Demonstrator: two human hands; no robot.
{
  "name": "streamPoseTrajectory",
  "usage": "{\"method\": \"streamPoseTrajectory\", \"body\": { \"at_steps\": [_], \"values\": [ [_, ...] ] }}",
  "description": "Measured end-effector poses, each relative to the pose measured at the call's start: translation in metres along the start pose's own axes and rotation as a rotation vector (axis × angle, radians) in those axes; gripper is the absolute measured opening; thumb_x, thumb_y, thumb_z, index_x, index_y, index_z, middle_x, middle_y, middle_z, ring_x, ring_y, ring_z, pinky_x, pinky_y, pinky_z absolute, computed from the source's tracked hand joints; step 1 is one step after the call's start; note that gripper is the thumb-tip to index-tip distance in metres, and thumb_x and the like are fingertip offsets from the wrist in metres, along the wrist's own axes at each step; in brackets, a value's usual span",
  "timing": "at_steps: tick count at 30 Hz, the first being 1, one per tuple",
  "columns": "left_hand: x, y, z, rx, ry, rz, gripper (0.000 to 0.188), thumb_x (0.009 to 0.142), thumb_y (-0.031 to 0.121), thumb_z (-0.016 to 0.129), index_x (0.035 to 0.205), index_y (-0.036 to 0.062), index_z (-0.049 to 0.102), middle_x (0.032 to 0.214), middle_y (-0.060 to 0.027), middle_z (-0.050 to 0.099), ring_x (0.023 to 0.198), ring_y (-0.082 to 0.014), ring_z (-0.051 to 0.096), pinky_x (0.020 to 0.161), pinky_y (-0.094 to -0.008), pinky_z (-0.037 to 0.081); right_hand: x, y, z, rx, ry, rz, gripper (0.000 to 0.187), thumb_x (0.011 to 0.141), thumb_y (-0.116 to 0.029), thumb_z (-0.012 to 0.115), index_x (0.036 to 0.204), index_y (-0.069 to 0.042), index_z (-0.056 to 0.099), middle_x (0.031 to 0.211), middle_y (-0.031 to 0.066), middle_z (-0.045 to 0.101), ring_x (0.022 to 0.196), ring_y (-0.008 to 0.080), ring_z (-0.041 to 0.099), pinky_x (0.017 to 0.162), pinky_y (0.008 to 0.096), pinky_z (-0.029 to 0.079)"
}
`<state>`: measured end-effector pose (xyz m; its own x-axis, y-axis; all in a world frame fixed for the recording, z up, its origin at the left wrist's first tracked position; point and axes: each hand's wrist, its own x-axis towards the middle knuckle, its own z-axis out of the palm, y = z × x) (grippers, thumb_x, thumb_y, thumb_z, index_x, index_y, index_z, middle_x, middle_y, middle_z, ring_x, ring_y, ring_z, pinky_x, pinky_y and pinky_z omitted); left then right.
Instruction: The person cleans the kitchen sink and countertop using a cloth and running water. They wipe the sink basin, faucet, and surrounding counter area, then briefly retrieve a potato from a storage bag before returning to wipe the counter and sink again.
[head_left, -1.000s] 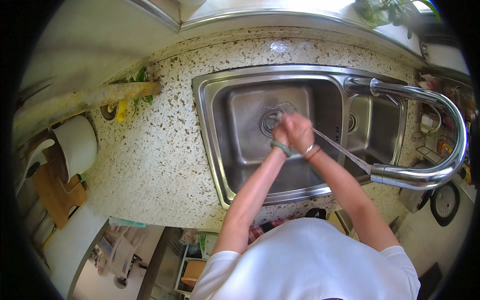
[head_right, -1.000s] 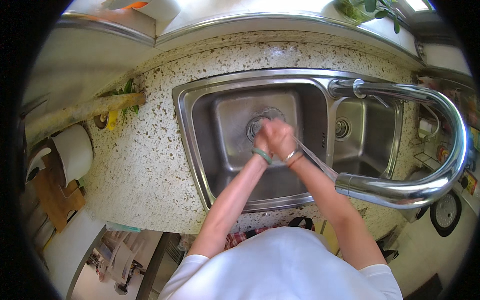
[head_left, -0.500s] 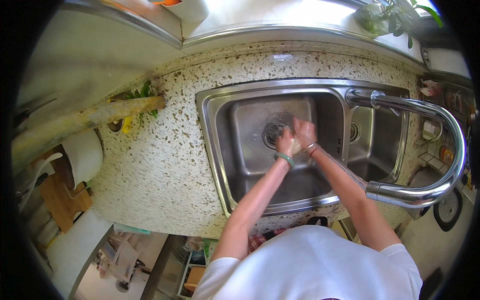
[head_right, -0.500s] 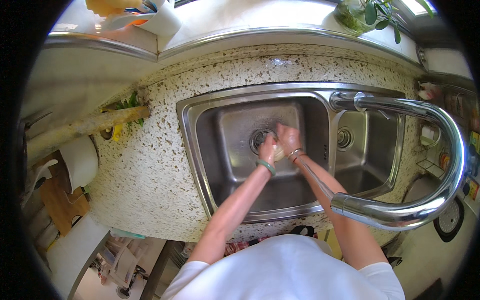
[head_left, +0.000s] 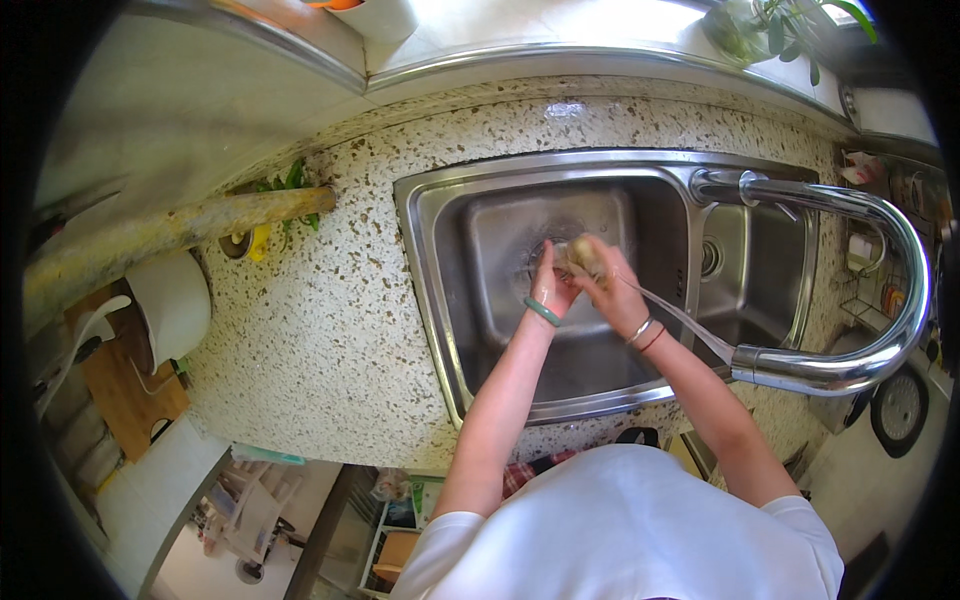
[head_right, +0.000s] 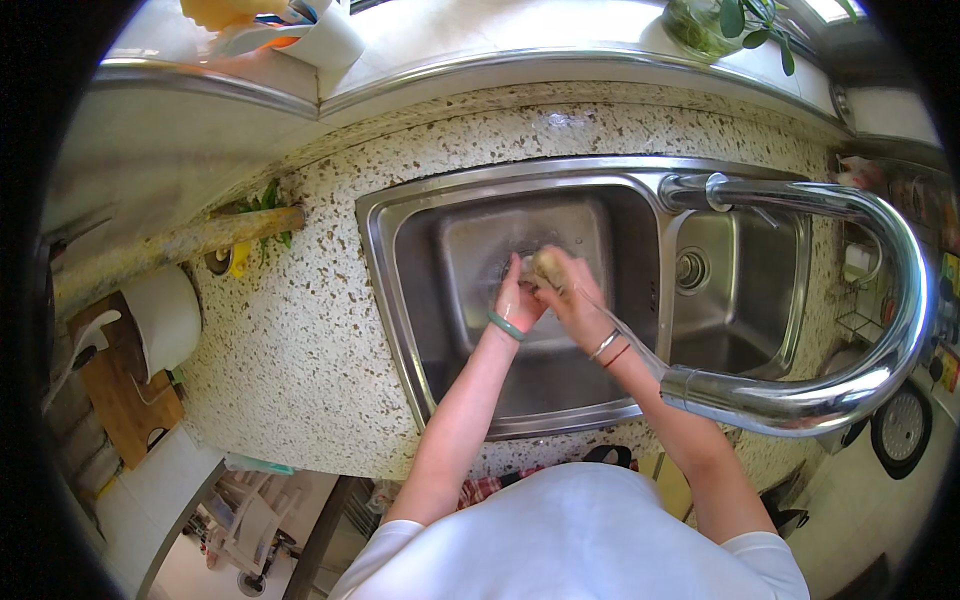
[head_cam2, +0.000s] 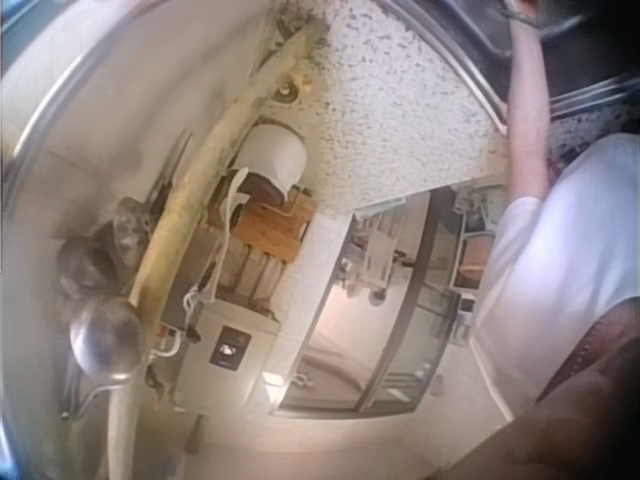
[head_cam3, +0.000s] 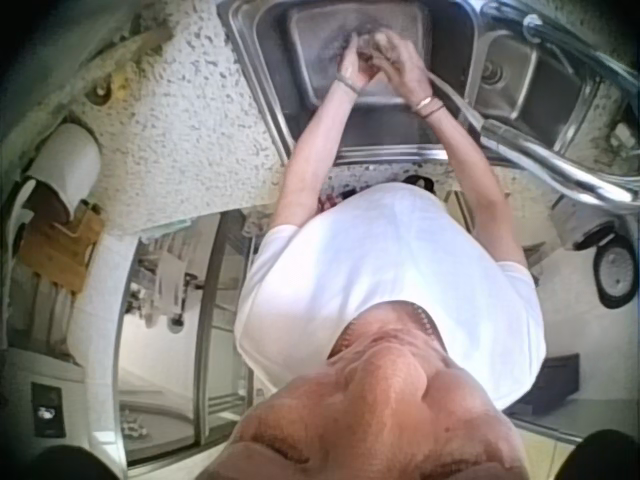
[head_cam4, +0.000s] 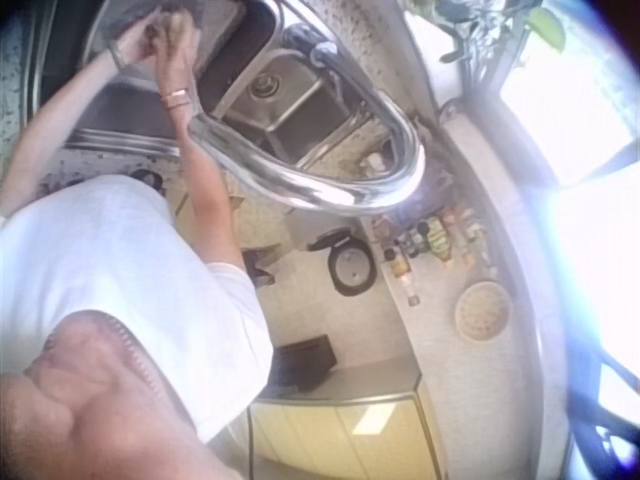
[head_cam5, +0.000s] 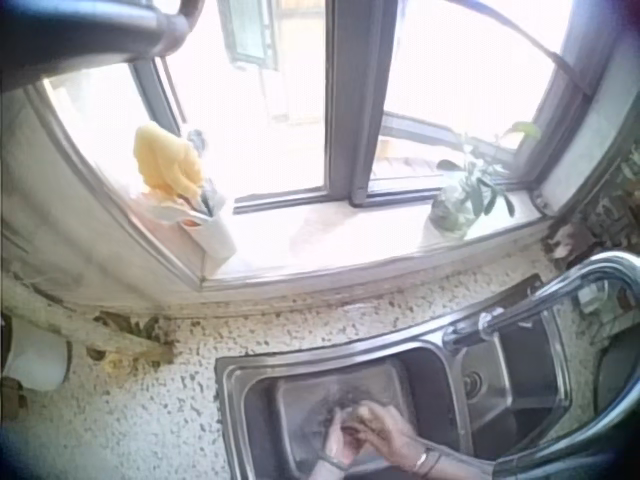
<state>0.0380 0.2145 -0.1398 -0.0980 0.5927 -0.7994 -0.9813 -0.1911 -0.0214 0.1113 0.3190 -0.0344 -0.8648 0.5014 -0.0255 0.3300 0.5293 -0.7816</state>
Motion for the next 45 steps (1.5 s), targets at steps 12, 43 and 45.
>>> {"method": "streamPoseTrajectory", "body": {
  "at_steps": [12, 43, 45],
  "values": [
    [0.022, -0.052, 0.030, 0.203, 0.407, 0.319, 0.051, 0.094, 0.046, 0.050, 0.098, -0.0027, 0.063, 0.093, -0.0091, 0.064, 0.081, -0.0171, 0.061, 0.069, -0.0329, 0.049, 0.035, 0.037, 0.028, -0.209, -0.010, 0.242, 0.036, 0.094, -0.029, 0.051, 0.069, -0.004, 0.059, 0.069, 0.0206, 0.060, 0.067, 0.0424, 0.059, 0.058, 0.0498, 0.047],
    [-0.083, 0.035, 0.041, 1.047, 0.202, 0.805, 0.018, 0.090, 0.022, 0.065, 0.096, 0.0057, 0.067, 0.078, -0.0010, 0.062, 0.069, -0.0098, 0.057, 0.059, -0.0264, 0.045, -0.017, 0.043, -0.032, 0.679, 0.007, 0.576, 0.021, 0.087, -0.019, 0.066, 0.097, 0.000, 0.069, 0.106, 0.0067, 0.067, 0.096, 0.0125, 0.060, 0.088, 0.0251, 0.044],
    [-0.094, 0.035, 0.055, 1.386, 0.243, 1.152, 0.015, 0.087, 0.019, 0.067, 0.093, 0.0061, 0.069, 0.081, -0.0025, 0.063, 0.073, -0.0142, 0.059, 0.065, -0.0299, 0.046, -0.021, 0.040, -0.038, 0.359, -0.080, 0.363, 0.014, 0.083, -0.011, 0.068, 0.094, -0.001, 0.067, 0.103, 0.0078, 0.067, 0.097, 0.0144, 0.061, 0.085, 0.0272, 0.047]
  ]
}}
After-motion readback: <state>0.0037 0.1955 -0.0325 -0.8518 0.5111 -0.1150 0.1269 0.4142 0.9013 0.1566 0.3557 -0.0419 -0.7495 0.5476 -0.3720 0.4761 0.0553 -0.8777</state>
